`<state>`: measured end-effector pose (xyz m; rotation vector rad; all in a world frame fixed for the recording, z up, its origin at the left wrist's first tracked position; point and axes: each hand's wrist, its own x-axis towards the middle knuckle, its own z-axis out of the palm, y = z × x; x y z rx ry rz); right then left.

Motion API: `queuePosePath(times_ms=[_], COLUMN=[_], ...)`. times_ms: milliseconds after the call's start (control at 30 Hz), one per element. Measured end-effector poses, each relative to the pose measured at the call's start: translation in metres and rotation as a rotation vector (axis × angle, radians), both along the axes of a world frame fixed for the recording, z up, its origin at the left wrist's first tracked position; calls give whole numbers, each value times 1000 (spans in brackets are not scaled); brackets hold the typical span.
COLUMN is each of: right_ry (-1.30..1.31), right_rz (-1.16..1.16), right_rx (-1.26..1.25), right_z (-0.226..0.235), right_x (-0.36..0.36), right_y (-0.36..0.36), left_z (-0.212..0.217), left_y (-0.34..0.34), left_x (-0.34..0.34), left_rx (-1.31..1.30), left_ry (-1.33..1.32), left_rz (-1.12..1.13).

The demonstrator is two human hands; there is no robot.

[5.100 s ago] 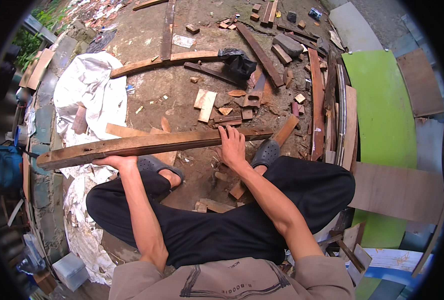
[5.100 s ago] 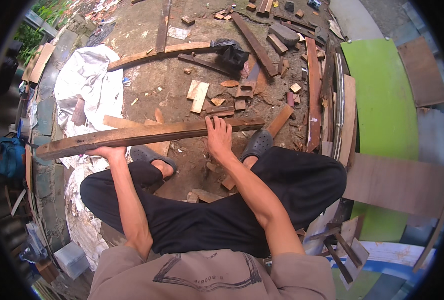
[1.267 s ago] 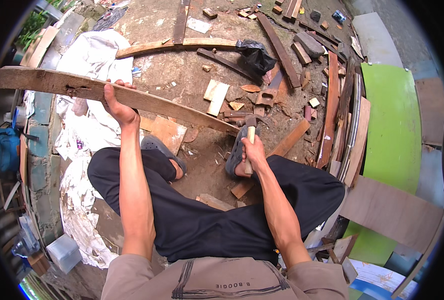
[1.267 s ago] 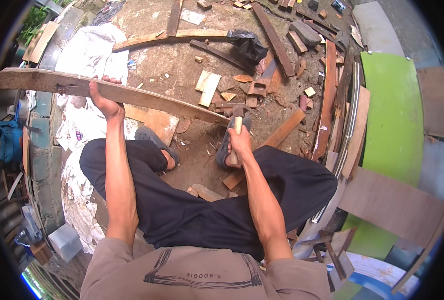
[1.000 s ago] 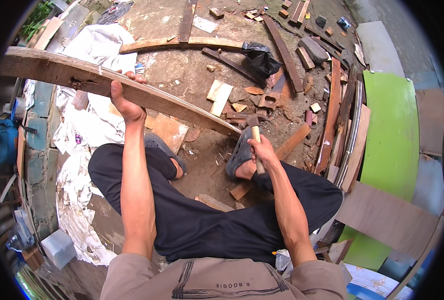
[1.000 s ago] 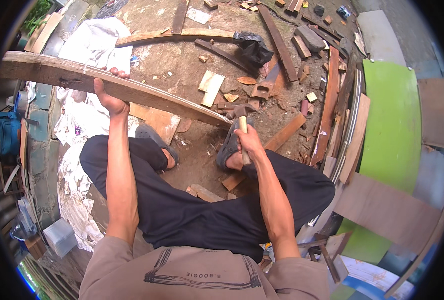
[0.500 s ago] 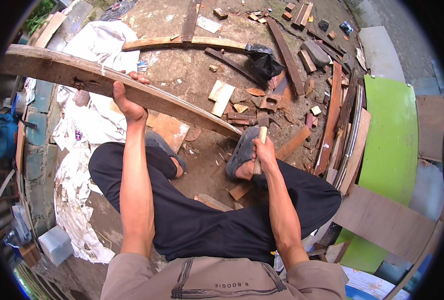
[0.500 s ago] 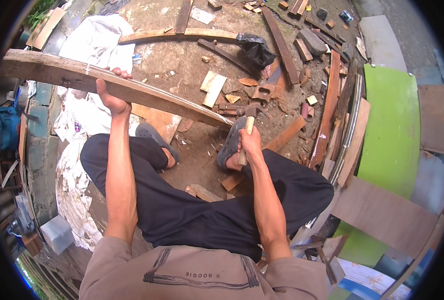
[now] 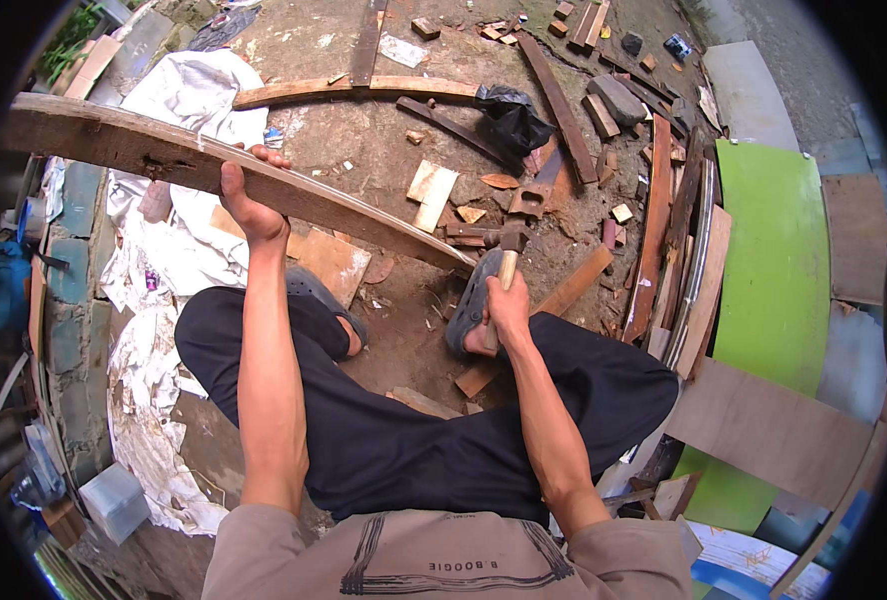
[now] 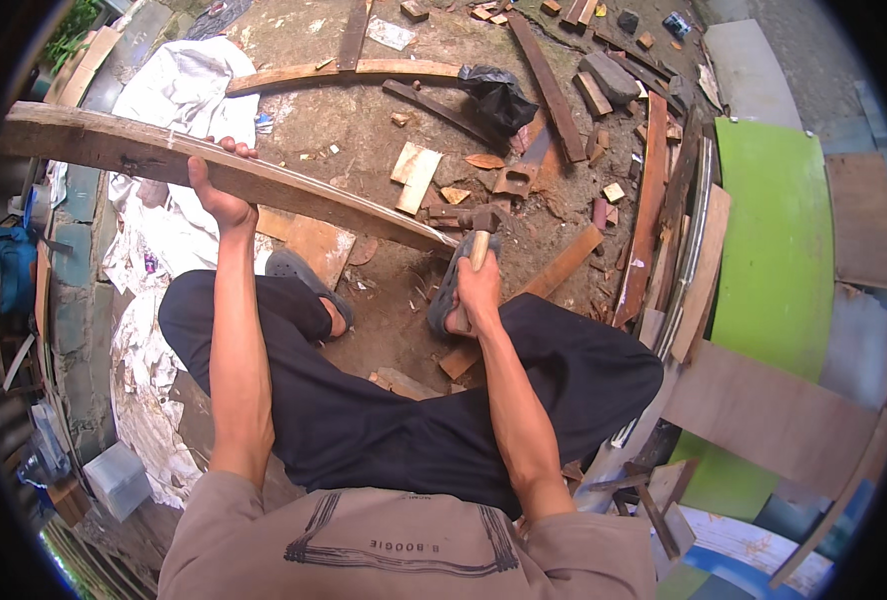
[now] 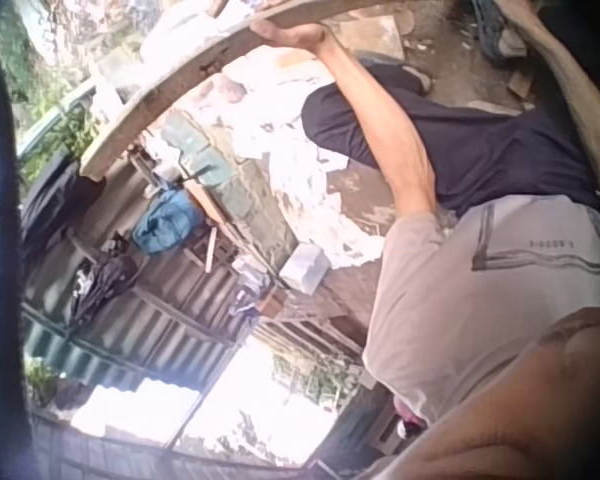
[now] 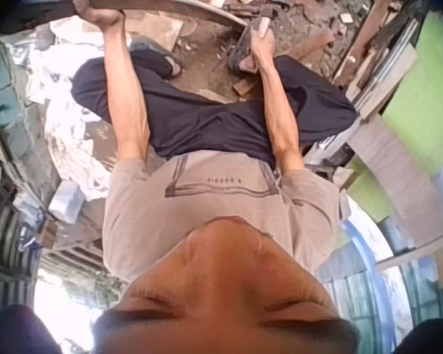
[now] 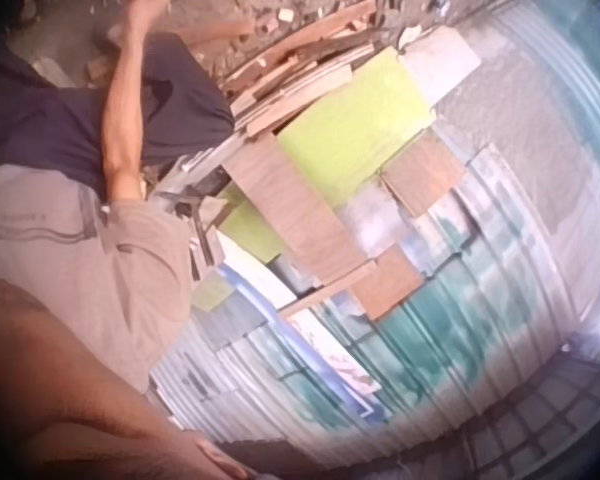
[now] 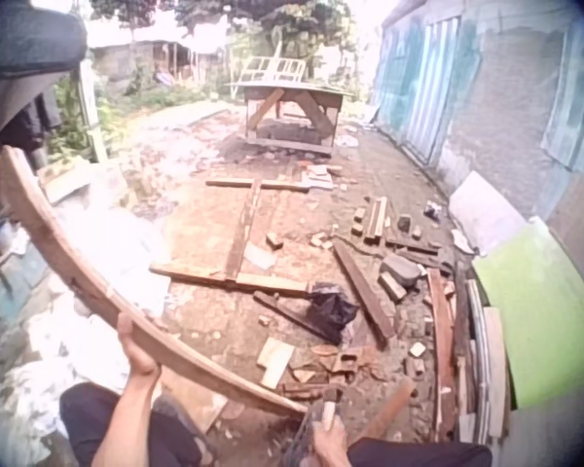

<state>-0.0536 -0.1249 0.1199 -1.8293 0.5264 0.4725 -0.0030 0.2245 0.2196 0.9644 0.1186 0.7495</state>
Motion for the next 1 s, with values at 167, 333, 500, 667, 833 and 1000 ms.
queuePosePath(times_ms=[167,333,500,667,833,1000], right_ry=[138,25,-354,-180,-201,-229], right_rz=[395,274,244,484,341,341], right_rx=[-228,-313,-350,-476,-490,-461], right_z=[-50,-16,-13,-54,-44,-40], right_x=[-40,-23,-33,-51,-56,-60], right_y=[7,5,2,-3,-1,-6], left_z=[-1,1,3,8,7,12], left_y=[-6,-3,-7,-12,-12,-15], left_x=[3,1,2,5,4,10], left_rx=[1,35,69,79,87,131], left_ry=[13,35,64,42,55,77], left_rz=[15,90,150,135,200,271])
